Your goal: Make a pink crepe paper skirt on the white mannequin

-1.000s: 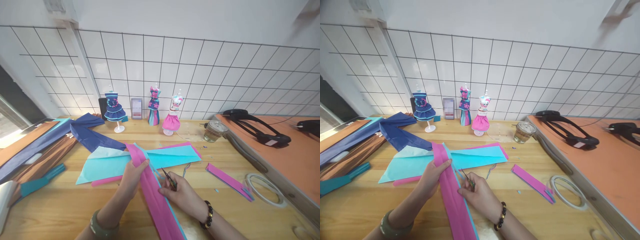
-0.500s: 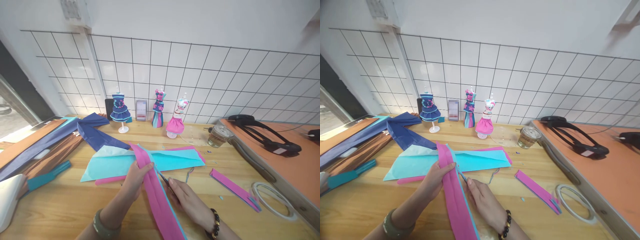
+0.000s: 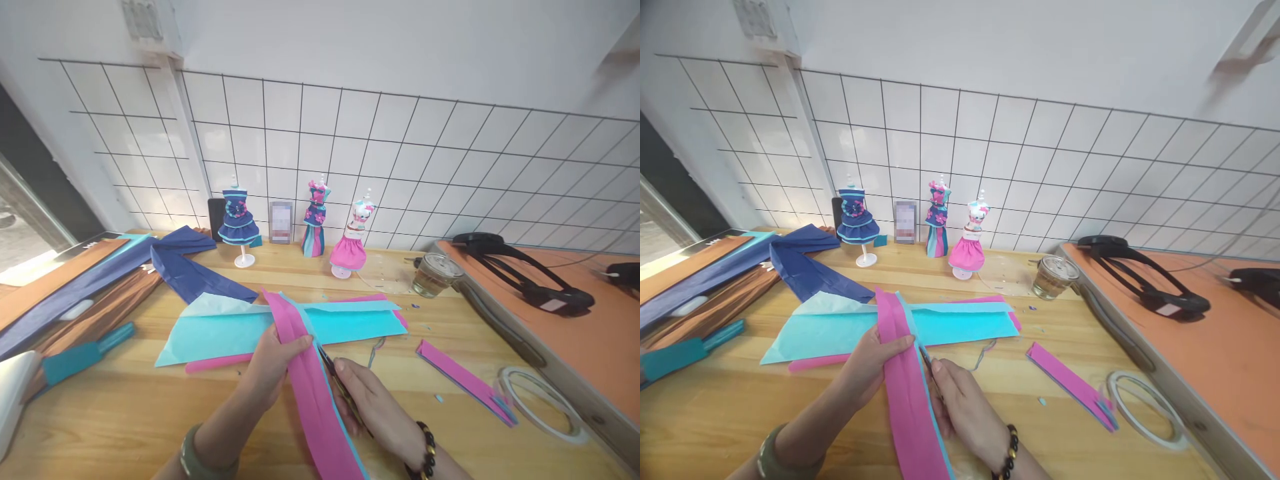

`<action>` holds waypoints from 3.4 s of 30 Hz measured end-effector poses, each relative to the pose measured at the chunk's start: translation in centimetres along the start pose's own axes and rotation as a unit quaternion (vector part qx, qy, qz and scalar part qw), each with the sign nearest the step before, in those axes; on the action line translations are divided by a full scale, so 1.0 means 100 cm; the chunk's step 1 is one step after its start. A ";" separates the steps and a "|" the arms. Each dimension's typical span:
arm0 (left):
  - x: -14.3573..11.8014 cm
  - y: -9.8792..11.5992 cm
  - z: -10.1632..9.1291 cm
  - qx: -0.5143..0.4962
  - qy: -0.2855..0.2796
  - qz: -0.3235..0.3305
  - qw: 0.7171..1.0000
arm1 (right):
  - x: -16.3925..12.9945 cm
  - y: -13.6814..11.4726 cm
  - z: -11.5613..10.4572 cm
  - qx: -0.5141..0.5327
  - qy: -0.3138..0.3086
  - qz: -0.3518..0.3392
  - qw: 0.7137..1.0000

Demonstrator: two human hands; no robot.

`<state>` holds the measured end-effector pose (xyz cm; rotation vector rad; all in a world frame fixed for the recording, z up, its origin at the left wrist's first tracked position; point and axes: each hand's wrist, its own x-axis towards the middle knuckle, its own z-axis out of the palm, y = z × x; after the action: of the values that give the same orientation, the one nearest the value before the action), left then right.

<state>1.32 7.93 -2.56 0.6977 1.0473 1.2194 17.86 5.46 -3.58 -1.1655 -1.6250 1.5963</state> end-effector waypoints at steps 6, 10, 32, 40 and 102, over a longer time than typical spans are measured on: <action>-0.002 -0.001 0.001 -0.004 0.000 -0.007 1.000 | -0.003 -0.009 0.001 -0.006 -0.008 -0.012 1.000; -0.004 -0.001 0.002 -0.008 -0.006 -0.014 1.000 | -0.004 -0.007 -0.001 -0.013 -0.009 -0.014 1.000; -0.014 -0.012 0.017 -0.031 -0.011 0.011 0.999 | 0.000 0.003 0.009 0.015 0.044 -0.027 0.999; -0.019 -0.008 0.022 -0.058 0.026 0.009 0.998 | -0.001 0.002 0.010 -0.058 0.065 -0.050 0.995; -0.015 -0.019 0.022 -0.024 0.024 0.013 0.999 | 0.006 0.005 0.010 -0.070 0.095 -0.043 0.992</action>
<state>4.08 6.23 -3.04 0.6503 1.0487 1.2855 16.79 5.41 -4.29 -1.2601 -1.6589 1.2936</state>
